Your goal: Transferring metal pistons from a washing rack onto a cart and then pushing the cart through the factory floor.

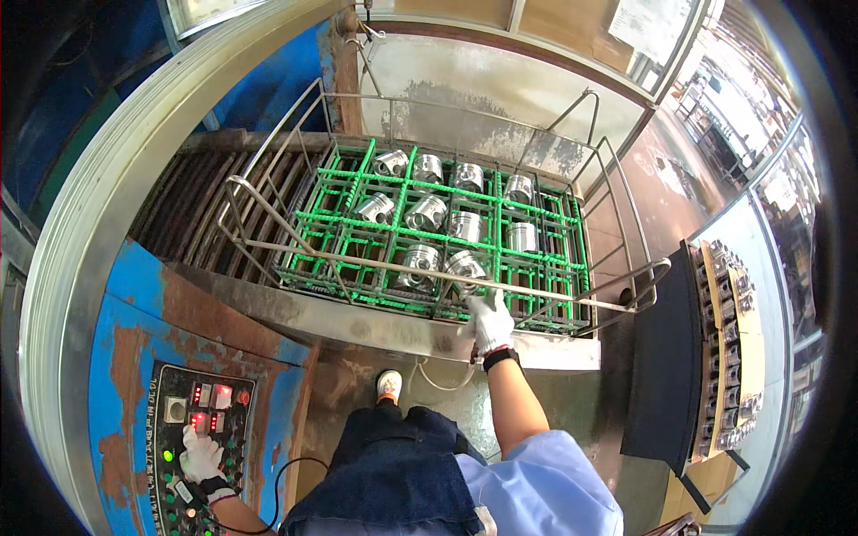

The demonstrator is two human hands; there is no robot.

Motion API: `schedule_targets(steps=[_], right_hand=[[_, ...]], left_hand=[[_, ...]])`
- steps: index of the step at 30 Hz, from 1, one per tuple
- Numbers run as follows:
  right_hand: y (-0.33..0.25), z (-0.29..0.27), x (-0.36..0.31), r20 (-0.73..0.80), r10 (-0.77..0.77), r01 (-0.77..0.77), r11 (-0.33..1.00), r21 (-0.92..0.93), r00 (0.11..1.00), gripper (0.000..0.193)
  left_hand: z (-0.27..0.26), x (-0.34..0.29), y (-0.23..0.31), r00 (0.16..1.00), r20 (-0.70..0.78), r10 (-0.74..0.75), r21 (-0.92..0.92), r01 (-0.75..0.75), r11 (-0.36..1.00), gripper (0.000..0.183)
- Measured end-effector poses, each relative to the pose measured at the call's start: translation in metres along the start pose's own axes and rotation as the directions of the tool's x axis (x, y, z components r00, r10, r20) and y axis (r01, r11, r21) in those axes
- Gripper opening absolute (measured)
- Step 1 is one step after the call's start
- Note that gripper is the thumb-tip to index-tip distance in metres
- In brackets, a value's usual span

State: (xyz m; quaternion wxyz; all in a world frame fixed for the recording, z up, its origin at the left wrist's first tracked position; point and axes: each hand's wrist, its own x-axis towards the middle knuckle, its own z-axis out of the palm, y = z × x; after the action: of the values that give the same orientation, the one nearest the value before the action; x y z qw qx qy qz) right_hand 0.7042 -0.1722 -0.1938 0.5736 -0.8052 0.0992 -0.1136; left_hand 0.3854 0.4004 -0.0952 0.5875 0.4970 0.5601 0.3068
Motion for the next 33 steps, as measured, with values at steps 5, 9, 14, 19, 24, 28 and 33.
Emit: schedule_targets(steps=[5,9,14,19,24,28,33], right_hand=[[-0.05,0.018,0.004,0.156,0.206,-0.176,0.967,-0.187,0.966,0.03],[-0.085,0.033,0.011,0.175,0.306,-0.304,0.952,-0.037,0.936,0.05],[-0.119,0.058,0.057,0.416,0.13,-0.037,0.974,-0.225,0.9,0.057],[-0.105,0.056,0.084,0.439,0.067,0.261,0.719,-0.644,0.896,0.046],[-0.104,0.034,0.112,-0.108,0.443,-0.389,0.861,0.329,0.89,0.014],[-0.086,0.026,0.13,-0.05,0.525,-0.429,0.742,0.515,0.85,0.021],[-0.117,0.076,0.122,0.199,0.411,-0.457,0.797,0.396,0.889,0.038]], left_hand=[[-0.002,-0.002,0.007,0.998,-0.059,0.012,0.022,-0.011,1.0,0.048],[-0.021,0.014,0.006,1.0,-0.027,-0.011,0.014,0.011,1.0,0.046],[-0.042,0.04,0.001,1.0,0.011,-0.021,-0.061,0.022,0.998,0.043],[-0.011,0.037,0.012,0.993,-0.114,-0.006,0.048,0.011,0.999,0.052],[-0.014,0.048,0.017,0.99,-0.137,-0.028,0.024,0.031,0.999,0.058],[-0.053,0.1,0.003,0.985,0.117,-0.13,-0.046,0.136,0.99,0.053],[-0.066,0.137,-0.004,0.93,0.243,-0.276,-0.087,0.305,0.948,0.051]])
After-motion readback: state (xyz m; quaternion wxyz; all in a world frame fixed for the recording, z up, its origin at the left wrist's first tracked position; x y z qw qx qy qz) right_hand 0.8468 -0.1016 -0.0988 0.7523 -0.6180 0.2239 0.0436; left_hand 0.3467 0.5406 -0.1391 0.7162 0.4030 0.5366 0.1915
